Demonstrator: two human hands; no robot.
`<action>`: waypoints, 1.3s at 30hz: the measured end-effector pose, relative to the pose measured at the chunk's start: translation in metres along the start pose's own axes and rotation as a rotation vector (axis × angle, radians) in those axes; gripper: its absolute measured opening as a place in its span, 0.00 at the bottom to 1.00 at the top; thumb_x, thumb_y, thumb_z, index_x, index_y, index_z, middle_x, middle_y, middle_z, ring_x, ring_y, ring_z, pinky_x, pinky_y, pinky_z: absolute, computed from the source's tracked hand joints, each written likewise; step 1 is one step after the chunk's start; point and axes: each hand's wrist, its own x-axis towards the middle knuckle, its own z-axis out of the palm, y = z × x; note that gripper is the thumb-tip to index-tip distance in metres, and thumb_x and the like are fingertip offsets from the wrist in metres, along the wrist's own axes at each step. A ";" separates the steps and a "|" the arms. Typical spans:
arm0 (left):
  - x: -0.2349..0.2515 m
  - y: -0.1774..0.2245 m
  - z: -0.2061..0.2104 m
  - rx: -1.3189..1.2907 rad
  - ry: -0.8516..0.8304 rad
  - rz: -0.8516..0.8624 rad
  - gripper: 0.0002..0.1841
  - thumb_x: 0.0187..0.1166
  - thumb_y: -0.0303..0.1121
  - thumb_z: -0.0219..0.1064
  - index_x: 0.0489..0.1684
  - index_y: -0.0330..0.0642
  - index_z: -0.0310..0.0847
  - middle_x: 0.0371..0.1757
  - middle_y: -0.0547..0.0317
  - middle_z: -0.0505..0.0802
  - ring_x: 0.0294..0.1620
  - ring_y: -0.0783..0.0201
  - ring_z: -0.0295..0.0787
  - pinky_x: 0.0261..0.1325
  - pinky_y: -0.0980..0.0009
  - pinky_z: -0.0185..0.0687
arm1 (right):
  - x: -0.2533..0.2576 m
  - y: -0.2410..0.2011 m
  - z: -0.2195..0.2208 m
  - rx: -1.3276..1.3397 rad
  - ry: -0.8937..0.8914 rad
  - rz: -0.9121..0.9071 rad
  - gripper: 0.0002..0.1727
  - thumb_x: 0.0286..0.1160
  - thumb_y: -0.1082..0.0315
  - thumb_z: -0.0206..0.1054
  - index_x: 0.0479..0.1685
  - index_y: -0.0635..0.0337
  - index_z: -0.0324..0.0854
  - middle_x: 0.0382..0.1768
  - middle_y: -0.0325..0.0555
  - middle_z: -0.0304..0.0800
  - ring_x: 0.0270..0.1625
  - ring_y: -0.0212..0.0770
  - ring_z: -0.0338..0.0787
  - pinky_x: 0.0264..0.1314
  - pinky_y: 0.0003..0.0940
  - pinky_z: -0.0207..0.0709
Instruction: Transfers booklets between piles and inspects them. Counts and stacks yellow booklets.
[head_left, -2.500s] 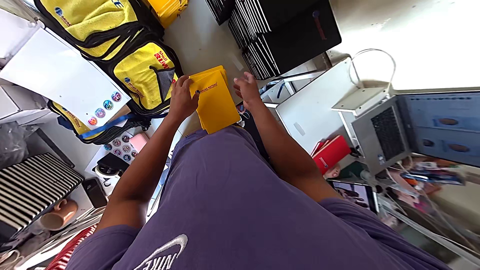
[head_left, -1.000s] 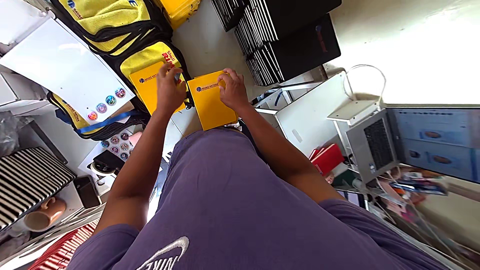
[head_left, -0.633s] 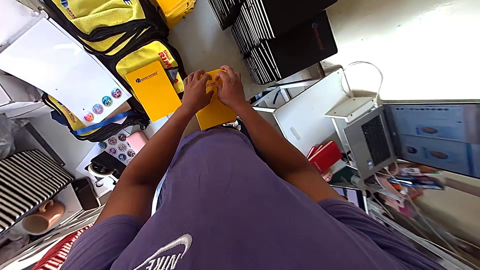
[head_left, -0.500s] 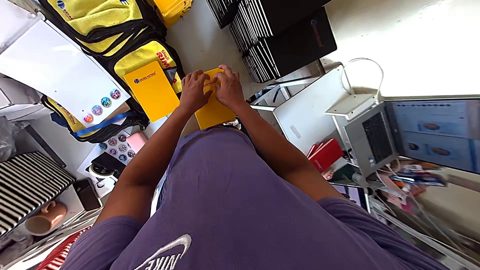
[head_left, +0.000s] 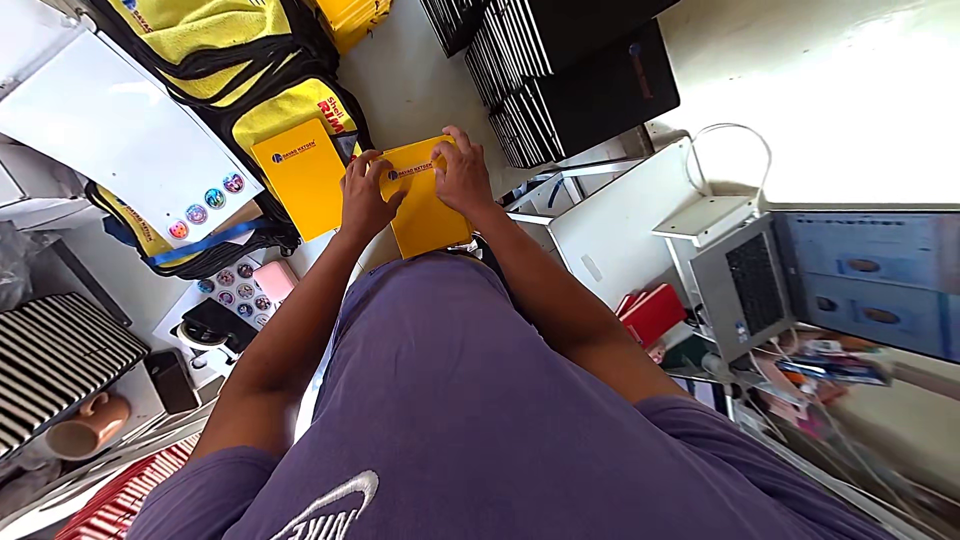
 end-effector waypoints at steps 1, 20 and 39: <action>0.000 0.001 0.000 0.013 -0.004 -0.006 0.25 0.71 0.47 0.78 0.66 0.51 0.84 0.84 0.50 0.75 0.86 0.42 0.65 0.81 0.37 0.63 | 0.001 -0.001 -0.001 -0.001 -0.012 0.007 0.10 0.72 0.66 0.69 0.50 0.49 0.88 0.88 0.40 0.66 0.75 0.54 0.77 0.70 0.50 0.77; 0.047 0.038 0.017 0.085 -0.048 0.181 0.11 0.80 0.43 0.70 0.54 0.59 0.95 0.77 0.62 0.85 0.85 0.51 0.68 0.85 0.40 0.55 | 0.004 0.004 0.002 0.142 -0.006 0.032 0.10 0.67 0.69 0.73 0.47 0.52 0.90 0.90 0.42 0.63 0.76 0.57 0.77 0.71 0.55 0.76; 0.032 0.010 -0.011 -0.030 -0.099 -0.085 0.28 0.85 0.40 0.63 0.83 0.39 0.71 0.84 0.40 0.75 0.84 0.36 0.68 0.81 0.36 0.66 | -0.001 0.040 0.002 0.660 0.292 0.219 0.16 0.80 0.59 0.66 0.51 0.62 0.89 0.75 0.52 0.82 0.74 0.43 0.84 0.74 0.42 0.81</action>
